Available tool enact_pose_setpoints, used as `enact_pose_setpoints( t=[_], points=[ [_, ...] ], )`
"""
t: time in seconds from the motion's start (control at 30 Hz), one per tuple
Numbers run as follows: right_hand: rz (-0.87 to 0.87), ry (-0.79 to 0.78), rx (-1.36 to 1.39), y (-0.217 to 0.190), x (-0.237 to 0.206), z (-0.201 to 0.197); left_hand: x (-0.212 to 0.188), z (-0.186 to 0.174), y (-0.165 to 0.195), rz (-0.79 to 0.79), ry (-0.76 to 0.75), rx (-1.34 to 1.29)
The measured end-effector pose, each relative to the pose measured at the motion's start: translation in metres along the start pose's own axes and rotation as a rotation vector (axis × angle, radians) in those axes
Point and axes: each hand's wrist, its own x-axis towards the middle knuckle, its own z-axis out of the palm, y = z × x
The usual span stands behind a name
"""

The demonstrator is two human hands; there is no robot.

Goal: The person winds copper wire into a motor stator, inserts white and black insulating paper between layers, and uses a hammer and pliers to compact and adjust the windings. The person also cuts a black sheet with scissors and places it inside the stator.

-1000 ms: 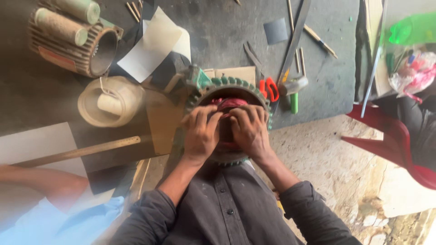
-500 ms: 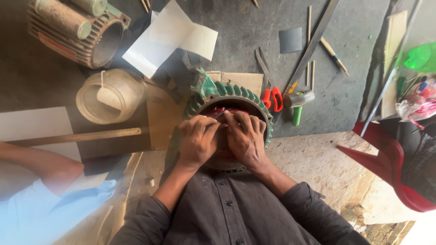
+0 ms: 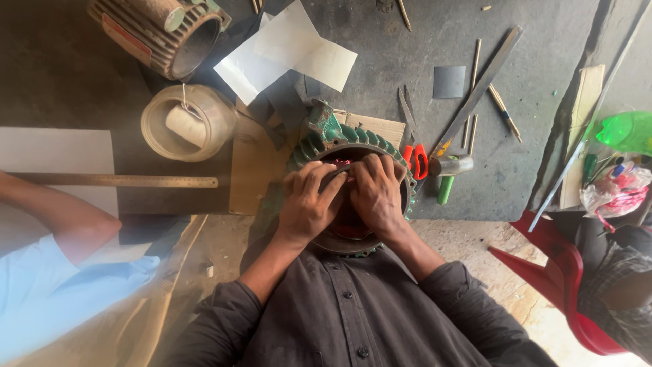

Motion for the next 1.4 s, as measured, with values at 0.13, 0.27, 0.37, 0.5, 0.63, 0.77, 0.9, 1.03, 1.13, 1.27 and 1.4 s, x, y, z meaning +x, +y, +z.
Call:
enact_pose_setpoints(
  t=[0.13,0.27,0.37,0.5,0.63,0.77,0.9,1.03,1.13,1.27,1.4],
  points=[
    [0.009,0.044,-0.009,0.001,-0.01,0.005,0.0,0.003,0.003,0.004,-0.038,0.086],
    [0.037,0.086,-0.023,0.0,-0.016,0.009,-0.002,0.006,0.002,0.014,-0.045,0.119],
    [0.059,0.104,0.005,-0.001,-0.016,0.011,-0.003,0.008,-0.001,0.027,-0.085,0.158],
    [0.064,0.156,-0.017,-0.003,-0.015,0.014,-0.006,0.01,-0.004,0.024,-0.062,0.216],
    [0.091,0.147,-0.028,-0.004,-0.016,0.016,-0.009,0.013,-0.002,-0.012,-0.045,0.22],
    [0.099,0.175,-0.005,-0.004,-0.015,0.019,-0.011,0.016,0.007,-0.102,-0.092,0.163],
    [0.082,0.174,-0.004,-0.005,-0.014,0.019,-0.004,0.014,0.019,-0.151,-0.228,0.194],
    [0.045,0.194,0.005,-0.009,-0.015,0.015,0.008,0.012,0.025,-0.176,-0.213,0.225],
    [0.009,0.187,-0.004,-0.01,-0.018,0.011,0.013,0.013,0.022,-0.167,-0.185,0.187],
    [-0.018,0.165,-0.067,-0.01,-0.024,0.008,0.009,0.016,0.016,-0.109,-0.107,0.107],
    [-0.002,0.151,-0.013,-0.009,-0.028,0.008,0.0,0.016,0.016,-0.079,-0.087,0.065]
  ],
)
